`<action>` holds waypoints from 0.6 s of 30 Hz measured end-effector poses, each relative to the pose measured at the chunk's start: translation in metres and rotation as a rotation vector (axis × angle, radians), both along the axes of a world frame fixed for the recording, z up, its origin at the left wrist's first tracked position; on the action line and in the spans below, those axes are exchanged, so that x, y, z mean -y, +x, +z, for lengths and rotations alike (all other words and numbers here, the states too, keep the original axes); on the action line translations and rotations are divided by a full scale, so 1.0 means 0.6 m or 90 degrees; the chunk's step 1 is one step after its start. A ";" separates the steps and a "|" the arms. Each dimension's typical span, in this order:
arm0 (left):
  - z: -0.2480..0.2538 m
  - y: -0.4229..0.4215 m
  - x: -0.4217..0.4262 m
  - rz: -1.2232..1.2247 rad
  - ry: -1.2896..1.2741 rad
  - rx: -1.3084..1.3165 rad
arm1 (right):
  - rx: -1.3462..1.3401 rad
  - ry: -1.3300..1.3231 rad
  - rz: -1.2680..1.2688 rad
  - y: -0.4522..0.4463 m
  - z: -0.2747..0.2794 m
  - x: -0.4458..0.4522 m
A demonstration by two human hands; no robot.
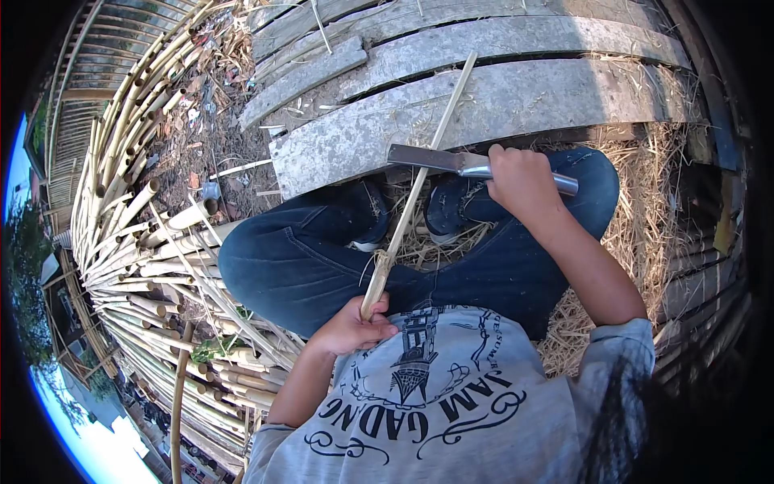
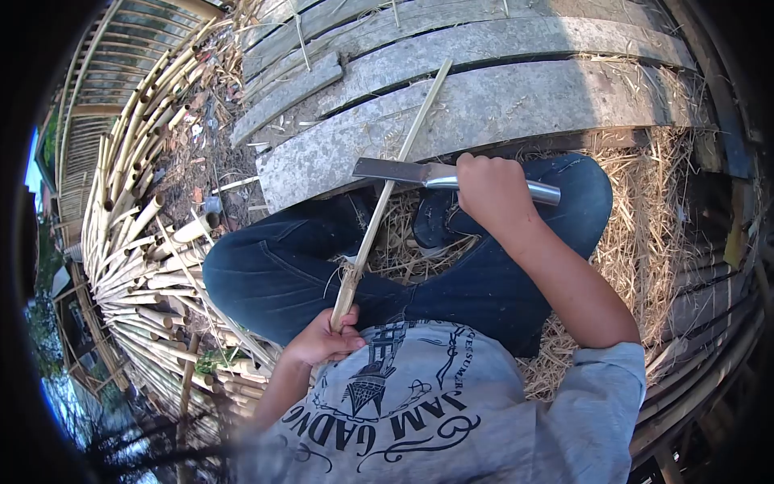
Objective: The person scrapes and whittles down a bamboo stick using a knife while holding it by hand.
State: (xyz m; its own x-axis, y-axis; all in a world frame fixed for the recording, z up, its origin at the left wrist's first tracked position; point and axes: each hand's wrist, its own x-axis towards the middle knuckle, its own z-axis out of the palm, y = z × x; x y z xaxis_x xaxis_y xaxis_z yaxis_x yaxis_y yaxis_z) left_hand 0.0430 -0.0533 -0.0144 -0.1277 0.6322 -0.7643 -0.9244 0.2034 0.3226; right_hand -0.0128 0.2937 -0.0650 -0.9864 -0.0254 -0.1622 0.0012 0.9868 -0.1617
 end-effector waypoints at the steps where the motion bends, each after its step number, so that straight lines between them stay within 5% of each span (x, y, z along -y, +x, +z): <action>1: -0.002 -0.002 0.000 0.001 0.011 0.016 | 0.021 -0.031 0.014 0.006 0.016 0.018; 4: 0.010 -0.005 -0.008 -0.024 -0.029 -0.018 | 0.020 -0.022 0.144 0.018 0.025 0.030; 8: -0.001 -0.001 -0.002 0.000 0.016 -0.017 | -0.003 0.029 0.004 -0.017 -0.004 -0.028; 12: 0.010 -0.005 -0.008 0.001 -0.003 0.001 | 0.065 -0.044 0.158 0.019 0.023 0.027; 16: -0.005 -0.005 -0.002 -0.002 0.020 0.014 | 0.004 0.032 -0.023 -0.024 0.001 -0.035; 18: -0.003 -0.006 -0.003 0.006 0.023 0.002 | 0.006 -0.007 0.021 -0.010 0.016 -0.014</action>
State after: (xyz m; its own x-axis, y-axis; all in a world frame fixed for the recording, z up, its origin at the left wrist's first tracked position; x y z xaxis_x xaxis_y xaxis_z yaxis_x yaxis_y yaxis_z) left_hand 0.0396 -0.0517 -0.0160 -0.1319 0.6582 -0.7412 -0.9272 0.1826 0.3271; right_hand -0.0190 0.3022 -0.0555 -0.9833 -0.0597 -0.1717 -0.0297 0.9846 -0.1722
